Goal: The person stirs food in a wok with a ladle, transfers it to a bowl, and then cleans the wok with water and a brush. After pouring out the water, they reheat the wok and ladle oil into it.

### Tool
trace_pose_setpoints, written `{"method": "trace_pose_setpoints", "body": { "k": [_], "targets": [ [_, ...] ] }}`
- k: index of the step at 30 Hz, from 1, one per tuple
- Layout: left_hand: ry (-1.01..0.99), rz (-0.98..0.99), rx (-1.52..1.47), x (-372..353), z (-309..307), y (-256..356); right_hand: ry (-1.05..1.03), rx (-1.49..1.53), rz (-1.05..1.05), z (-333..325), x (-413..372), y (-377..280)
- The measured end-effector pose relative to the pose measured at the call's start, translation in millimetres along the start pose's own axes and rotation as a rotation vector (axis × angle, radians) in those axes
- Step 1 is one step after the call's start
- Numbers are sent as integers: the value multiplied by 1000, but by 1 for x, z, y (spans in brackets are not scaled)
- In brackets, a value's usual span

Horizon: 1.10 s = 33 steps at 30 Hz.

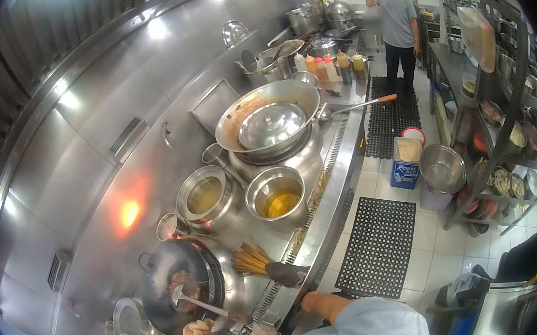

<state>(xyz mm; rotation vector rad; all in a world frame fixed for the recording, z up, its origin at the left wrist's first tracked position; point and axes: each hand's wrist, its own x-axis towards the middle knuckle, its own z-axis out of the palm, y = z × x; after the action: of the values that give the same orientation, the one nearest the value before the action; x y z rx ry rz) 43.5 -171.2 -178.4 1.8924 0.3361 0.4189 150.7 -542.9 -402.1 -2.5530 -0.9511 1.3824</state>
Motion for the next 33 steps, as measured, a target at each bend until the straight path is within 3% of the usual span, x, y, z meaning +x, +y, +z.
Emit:
{"method": "trace_pose_setpoints", "body": {
  "k": [3, 4, 6, 11, 14, 17, 21, 23, 26, 30, 33],
  "targets": [
    [199, -229, -284, 1, 7, 0, 47, 29, 3, -1, -6, 1],
    [141, -102, 61, -2, 10, 9, 65, 70, 23, 3, -4, 1],
    [101, -75, 104, -6, 9, 12, 87, 95, 50, -1, -8, 1],
    [97, -213, -149, -8, 6, 15, 133, 135, 50, 3, -7, 2],
    [98, -305, -333, -9, 8, 26, -38, -50, 5, -1, 2, 0],
    [96, -398, -541, -11, 10, 39, -84, 26, 81, -6, 4, 0],
    [93, -482, -717, -12, 12, 54, 10, -36, 14, -3, -2, 0],
    [95, -511, -775, -14, 12, 60, 28, 51, 51, -1, 6, 1],
    [99, -549, -855, -16, 11, 68, -108, 31, 101, 3, 25, 2],
    [99, -552, -942, -19, 14, 80, -93, -49, 16, -20, -22, -6],
    [12, -478, -775, -16, 9, 69, -64, -99, -35, -33, -47, -11]
  ]
}}
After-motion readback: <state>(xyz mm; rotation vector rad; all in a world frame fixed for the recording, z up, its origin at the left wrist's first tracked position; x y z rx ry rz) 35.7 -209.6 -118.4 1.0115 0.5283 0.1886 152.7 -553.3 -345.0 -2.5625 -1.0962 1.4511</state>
